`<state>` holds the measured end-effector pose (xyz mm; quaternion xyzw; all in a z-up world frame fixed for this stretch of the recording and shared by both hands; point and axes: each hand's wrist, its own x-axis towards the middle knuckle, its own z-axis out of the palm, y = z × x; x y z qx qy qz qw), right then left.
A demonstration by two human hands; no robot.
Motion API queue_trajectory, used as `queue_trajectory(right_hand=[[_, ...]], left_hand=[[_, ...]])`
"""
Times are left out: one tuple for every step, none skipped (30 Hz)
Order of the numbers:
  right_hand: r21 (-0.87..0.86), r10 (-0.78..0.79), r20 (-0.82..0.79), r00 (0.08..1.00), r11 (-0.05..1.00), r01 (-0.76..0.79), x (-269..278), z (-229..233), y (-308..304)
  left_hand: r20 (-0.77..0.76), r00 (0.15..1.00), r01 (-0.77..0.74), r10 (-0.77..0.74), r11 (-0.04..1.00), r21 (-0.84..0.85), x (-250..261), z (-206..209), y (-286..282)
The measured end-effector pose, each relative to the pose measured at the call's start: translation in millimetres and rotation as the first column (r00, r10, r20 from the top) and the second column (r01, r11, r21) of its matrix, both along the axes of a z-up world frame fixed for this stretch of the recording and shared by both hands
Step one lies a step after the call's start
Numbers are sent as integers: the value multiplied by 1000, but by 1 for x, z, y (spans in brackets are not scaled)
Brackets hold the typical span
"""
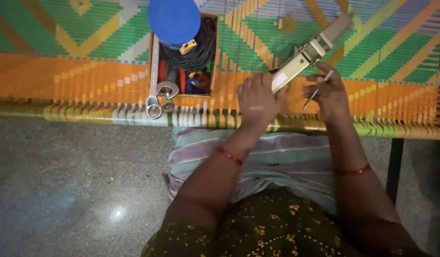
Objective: The person sits on the floor and uses a wrench to tighten a bolt on a metal hardware component placed on a woven cot. They repeatedly adjust the wrench and reposition the component to secure the bolt.
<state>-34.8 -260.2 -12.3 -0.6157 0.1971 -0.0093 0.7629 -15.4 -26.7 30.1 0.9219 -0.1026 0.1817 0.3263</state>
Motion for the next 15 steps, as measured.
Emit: queue_trajectory(right_hand=[[-133,54,-29,998,989,-58,4,3,8],[-123,80,-43,996,989,-85,8,8,15],[-112,107,-59,993,987,-113,11,13,20],[-100,134,-74,988,985,-141,14,18,25],[-116,135,-91,987,983,-145,17,22,29],[-132,136,-108,985,980,-150,20,26,32],[-148,138,-127,982,976,-156,21,29,34],[-142,165,-88,982,974,-177,20,31,35],[-136,192,-45,980,971,-196,21,33,36],[-132,218,-2,976,967,-216,22,33,35],[-118,263,16,965,959,-259,23,33,33],[-105,307,35,951,947,-302,25,32,30],[-95,351,56,935,934,-345,28,29,26],[-112,369,54,928,925,-362,29,26,23],[-128,387,50,921,917,-378,29,22,19]], left_hand=[[-19,999,38,-38,999,-33,-1,1,-1],[-37,996,74,-77,995,-66,-1,1,-2],[-56,992,109,-115,989,-100,-2,1,-2],[-171,967,166,-189,976,-144,0,-1,-2],[-280,923,216,-265,957,-194,5,-5,0],[-380,860,260,-341,933,-249,7,-9,1],[-356,859,280,-368,920,-275,7,-14,1],[-332,857,301,-394,905,-300,6,-19,2],[-303,855,323,-420,890,-322,7,-25,2],[-309,836,339,-454,869,-361,10,-30,2],[-313,814,355,-489,846,-399,13,-35,2],[-315,792,369,-523,821,-437,14,-40,1],[-362,731,335,-578,767,-547,14,-45,0],[-398,663,287,-634,706,-647,12,-49,0],[-420,589,225,-690,639,-735,11,-52,-2]])
